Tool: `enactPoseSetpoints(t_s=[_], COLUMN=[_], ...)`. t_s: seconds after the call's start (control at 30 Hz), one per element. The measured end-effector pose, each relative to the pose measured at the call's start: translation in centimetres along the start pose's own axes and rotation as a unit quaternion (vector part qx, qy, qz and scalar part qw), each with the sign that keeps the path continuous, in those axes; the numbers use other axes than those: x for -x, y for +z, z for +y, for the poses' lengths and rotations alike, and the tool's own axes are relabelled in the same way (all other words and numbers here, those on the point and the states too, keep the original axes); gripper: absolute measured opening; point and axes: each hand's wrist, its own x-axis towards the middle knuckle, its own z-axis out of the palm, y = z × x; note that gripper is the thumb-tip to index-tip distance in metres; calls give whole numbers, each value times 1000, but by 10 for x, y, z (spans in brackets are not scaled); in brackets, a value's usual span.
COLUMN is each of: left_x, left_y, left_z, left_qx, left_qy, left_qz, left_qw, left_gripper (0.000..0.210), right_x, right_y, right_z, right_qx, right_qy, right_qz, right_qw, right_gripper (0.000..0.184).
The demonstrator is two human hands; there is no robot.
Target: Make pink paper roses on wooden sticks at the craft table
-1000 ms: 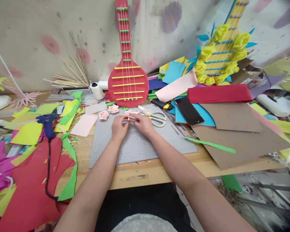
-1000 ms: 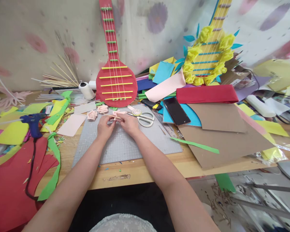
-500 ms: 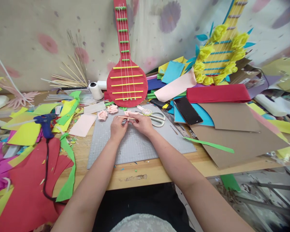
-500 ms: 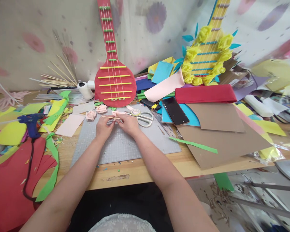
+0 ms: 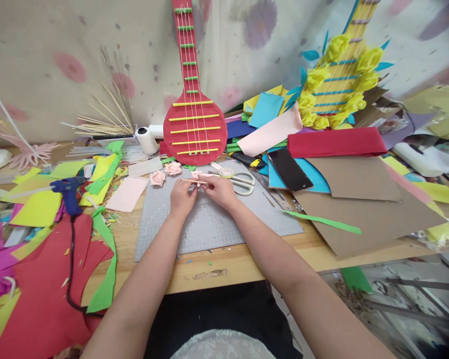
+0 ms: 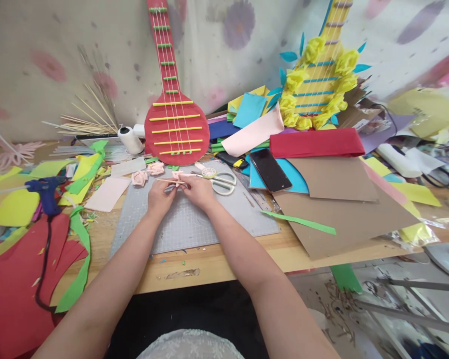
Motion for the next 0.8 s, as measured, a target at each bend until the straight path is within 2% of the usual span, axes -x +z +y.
enactPoseSetpoints(t_s=[0.17,0.33,0.47,0.63,0.8], left_x=[1,1,-3,-10,-18], left_y=[-3,-7,-7,-4,-5], left_z=[2,6,10,18,24], left_qx=[9,23,11,16,44], left_qy=[15,33,46,27,1], left_qz=[-9,-27,-14,25,24], left_qw=[1000,999,999,999,999], left_gripper=[15,15,18,12,13], right_x=[0,1,0,-4,-5], right_y=[-4,-8,-9,-8,-8], right_z=[5,9,7,2,-2], right_qx=[-23,-33,-26,-10,-38], right_qy=[-14,-5,-8,-13,-19], right_qz=[0,0,11,52,84], right_qw=[1000,999,1000,999,996], right_gripper=[25,32,32,19,17])
